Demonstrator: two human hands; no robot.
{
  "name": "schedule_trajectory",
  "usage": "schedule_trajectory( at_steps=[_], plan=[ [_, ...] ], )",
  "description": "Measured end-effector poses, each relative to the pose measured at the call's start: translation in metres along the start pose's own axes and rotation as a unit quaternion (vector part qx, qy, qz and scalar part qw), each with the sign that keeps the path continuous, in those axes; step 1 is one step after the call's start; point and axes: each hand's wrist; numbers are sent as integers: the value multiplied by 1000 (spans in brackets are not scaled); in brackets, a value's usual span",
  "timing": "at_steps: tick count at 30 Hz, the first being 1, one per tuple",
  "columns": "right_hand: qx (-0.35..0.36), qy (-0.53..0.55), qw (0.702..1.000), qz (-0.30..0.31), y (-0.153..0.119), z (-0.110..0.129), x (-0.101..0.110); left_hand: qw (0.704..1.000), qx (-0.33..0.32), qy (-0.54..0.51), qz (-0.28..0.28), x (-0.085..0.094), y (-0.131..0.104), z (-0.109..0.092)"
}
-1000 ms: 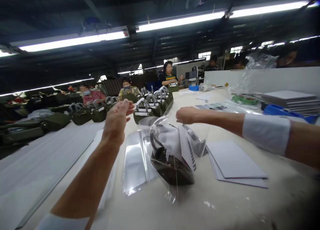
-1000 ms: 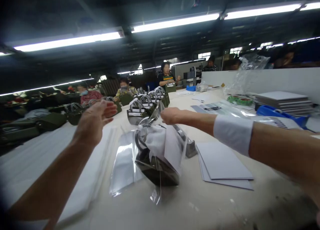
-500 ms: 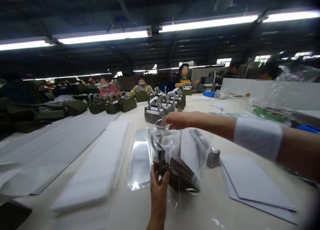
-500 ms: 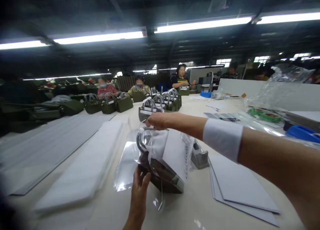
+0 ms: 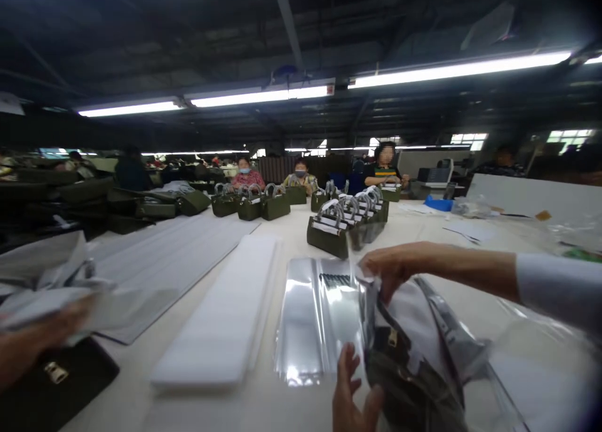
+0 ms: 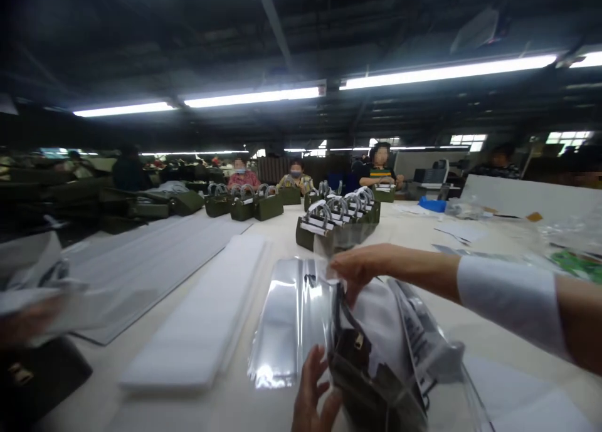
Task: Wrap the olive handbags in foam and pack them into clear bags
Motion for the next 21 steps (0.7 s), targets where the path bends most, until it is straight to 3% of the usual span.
schedule_trajectory(
  at_steps=[2, 5, 7, 12, 16, 21],
  plan=[
    [2, 19, 999, 31, -14, -10, -6, 996, 29, -8, 86, 11, -13, -10],
    [-12, 54, 998, 14, -38, -28, -15, 983, 45, -7, 176, 26, -29, -17],
    [-21, 71, 997, -8, -50, -37, -21, 985, 46, 44, 162, 33, -34, -14],
    [-41, 74, 992, -90, -62, -46, -36, 971, 79, 224, 33, 41, -29, -9],
    [-72, 50, 977, -193, -60, -45, -47, 957, 123, 254, 67, 55, -23, -23],
    [-148, 10, 943, -298, -51, -41, -61, 914, 154, 350, 133, 86, -37, -37]
  ],
)
Point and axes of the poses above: each hand's wrist, its own y-axis towards the middle knuckle, its own x-axis out of the back of the hand, z = x × y, and after that the axes turned 12 degrees about z, right-handed
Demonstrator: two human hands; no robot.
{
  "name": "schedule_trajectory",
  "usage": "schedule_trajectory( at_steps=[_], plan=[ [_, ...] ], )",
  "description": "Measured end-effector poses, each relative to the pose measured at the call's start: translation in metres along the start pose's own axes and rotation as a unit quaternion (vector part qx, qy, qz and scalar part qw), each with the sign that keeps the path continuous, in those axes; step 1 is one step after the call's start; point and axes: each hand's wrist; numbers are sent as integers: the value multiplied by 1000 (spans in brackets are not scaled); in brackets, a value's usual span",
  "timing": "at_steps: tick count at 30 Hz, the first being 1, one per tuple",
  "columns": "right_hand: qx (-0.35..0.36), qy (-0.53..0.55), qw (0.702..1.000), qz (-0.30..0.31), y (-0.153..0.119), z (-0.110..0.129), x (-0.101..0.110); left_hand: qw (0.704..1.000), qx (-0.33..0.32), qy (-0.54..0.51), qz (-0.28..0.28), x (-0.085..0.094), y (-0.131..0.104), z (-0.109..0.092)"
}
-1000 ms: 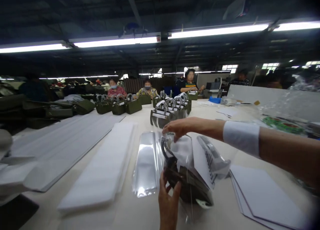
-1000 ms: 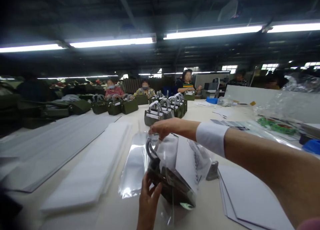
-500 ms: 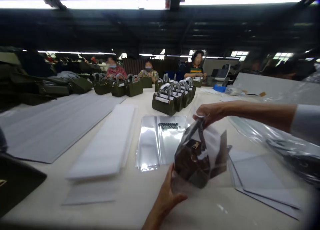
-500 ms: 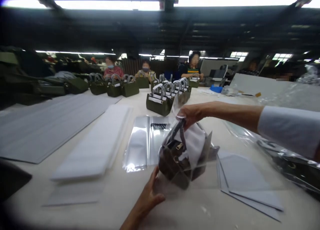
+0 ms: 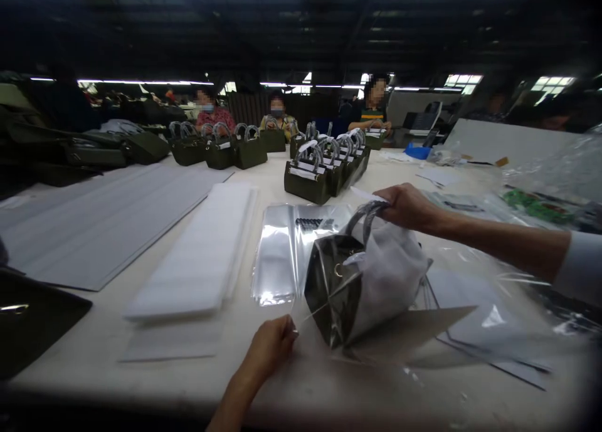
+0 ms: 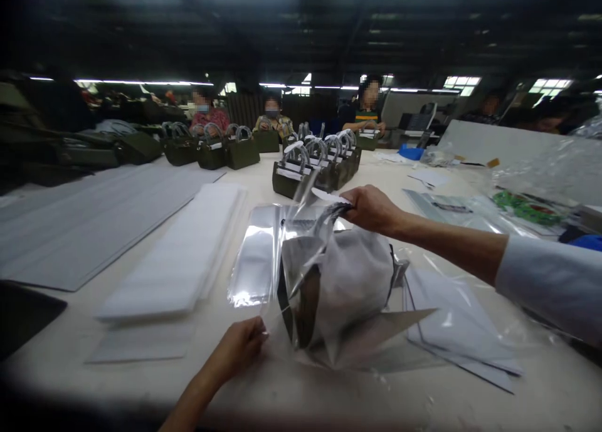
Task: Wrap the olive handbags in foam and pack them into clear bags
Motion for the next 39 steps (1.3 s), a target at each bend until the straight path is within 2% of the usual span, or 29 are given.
schedule_trajectory(
  at_steps=[3, 5, 7, 8, 9, 10, 11, 13, 15, 17, 19, 21, 23, 27, 30, 31, 32, 34, 36, 37, 39],
  plan=[
    [-38, -14, 999, -25, -1, 7, -6, 997, 22, 66, -40, 3, -16, 2],
    [-47, -16, 999, -9, -3, 14, -8, 988, -11, 104, -116, 3, -28, -13],
    [-47, -13, 999, 19, -4, 23, -6, 949, -135, 165, -232, 5, -38, -43],
    [-43, -10, 998, 39, -5, 27, -5, 909, -226, 207, -281, 8, -42, -64],
    [-35, -4, 997, 63, -5, 31, -3, 869, -306, 243, -304, 12, -44, -86],
    [-24, 9, 995, 94, -4, 35, 0, 838, -361, 275, -304, 18, -44, -108],
    [-9, 31, 990, 134, -4, 39, 3, 816, -405, 322, -259, 24, -41, -130],
    [20, 85, 969, 232, -1, 43, 11, 790, -434, 403, -160, 39, -30, -165],
    [35, 114, 939, 323, 1, 44, 17, 763, -439, 467, -82, 53, -15, -185],
    [48, 105, 923, 367, -1, 44, 20, 743, -446, 498, -42, 66, -1, -192],
    [97, 82, 934, 333, -6, 46, 18, 742, -451, 495, -37, 78, 8, -194],
    [172, 57, 947, 264, -14, 49, 12, 755, -442, 483, -46, 87, 12, -195],
    [228, 37, 948, 220, -21, 52, 3, 762, -435, 477, -47, 93, 12, -197],
    [235, 27, 946, 222, -26, 53, -4, 784, -417, 456, -66, 94, 12, -201],
    [251, 7, 932, 263, -24, 52, 17, 810, -400, 417, -100, 93, 14, -198],
    [255, -3, 934, 249, -24, 52, 30, 816, -400, 404, -109, 93, 15, -196],
    [251, -12, 945, 209, -24, 52, 44, 820, -401, 392, -117, 94, 16, -195],
    [225, -27, 972, 54, -21, 51, 71, 824, -406, 374, -128, 95, 15, -193],
    [196, -53, 976, -77, -13, 49, 88, 824, -412, 363, -139, 96, 14, -194],
    [184, -70, 975, -99, -6, 48, 91, 823, -416, 358, -145, 96, 13, -195],
    [162, -89, 981, -61, 13, 44, 86, 815, -431, 356, -155, 94, 10, -197]
  ],
)
Point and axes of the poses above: each hand's wrist, its own y-axis towards the middle knuckle, its own x-axis out of the back of the hand, z = x × y, and after that the axes turned 12 degrees about z, right-handed
